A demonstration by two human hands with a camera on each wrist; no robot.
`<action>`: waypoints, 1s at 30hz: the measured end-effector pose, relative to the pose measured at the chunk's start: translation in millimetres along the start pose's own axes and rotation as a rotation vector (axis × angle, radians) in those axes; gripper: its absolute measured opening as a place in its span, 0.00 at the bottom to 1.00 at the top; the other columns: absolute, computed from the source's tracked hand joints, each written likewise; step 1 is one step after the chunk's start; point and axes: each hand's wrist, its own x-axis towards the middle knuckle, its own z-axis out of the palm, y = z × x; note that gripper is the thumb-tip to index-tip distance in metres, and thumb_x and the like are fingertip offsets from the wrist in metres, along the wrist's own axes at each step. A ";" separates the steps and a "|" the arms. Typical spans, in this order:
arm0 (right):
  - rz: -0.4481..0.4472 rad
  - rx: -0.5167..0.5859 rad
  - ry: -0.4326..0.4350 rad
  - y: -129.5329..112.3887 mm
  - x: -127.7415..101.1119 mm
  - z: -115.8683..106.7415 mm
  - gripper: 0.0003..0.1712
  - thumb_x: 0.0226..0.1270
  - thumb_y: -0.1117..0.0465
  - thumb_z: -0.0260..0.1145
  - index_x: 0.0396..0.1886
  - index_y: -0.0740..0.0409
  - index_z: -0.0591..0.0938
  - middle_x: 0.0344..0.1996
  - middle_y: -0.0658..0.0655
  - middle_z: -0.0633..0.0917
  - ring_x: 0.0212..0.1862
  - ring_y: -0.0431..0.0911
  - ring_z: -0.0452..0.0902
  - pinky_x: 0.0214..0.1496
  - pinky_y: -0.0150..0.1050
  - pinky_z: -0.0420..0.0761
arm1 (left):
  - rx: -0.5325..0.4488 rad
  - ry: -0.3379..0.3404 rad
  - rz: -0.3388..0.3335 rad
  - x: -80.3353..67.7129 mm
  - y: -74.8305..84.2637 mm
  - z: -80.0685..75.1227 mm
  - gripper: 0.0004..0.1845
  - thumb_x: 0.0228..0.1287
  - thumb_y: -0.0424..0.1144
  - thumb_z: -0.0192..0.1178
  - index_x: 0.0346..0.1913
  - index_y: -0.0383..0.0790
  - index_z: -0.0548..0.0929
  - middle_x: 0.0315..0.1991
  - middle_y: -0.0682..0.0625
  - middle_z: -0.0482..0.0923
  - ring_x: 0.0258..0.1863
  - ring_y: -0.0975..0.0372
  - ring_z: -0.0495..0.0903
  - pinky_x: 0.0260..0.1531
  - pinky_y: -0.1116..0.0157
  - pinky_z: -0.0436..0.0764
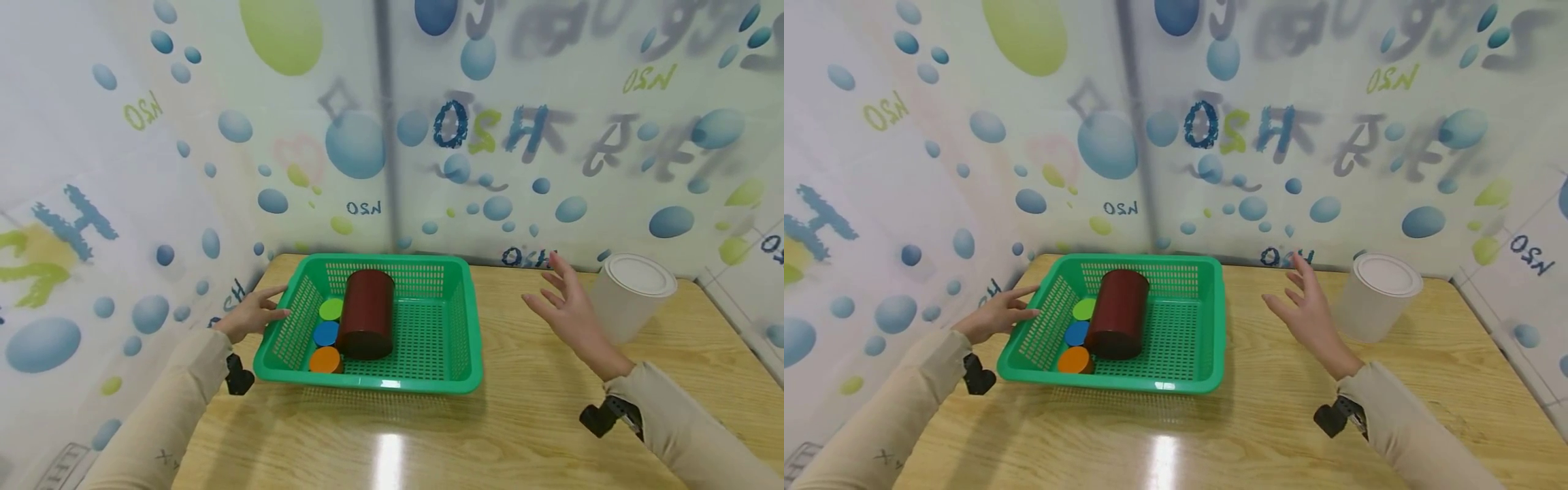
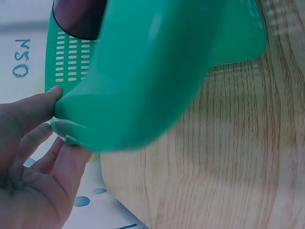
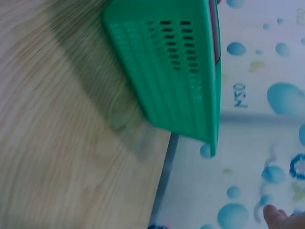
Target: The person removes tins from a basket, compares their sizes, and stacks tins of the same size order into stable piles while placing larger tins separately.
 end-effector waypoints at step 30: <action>0.110 0.074 -0.452 -43.6 76.4 150.6 0.47 0.56 0.56 0.65 0.69 0.52 0.47 0.66 0.59 0.54 0.63 0.54 0.56 0.55 0.47 0.68 | 0.021 -0.011 0.016 -1.1 0.9 -1.1 0.36 0.65 0.38 0.51 0.69 0.37 0.45 0.57 0.24 0.56 0.51 0.40 0.67 0.42 0.47 0.73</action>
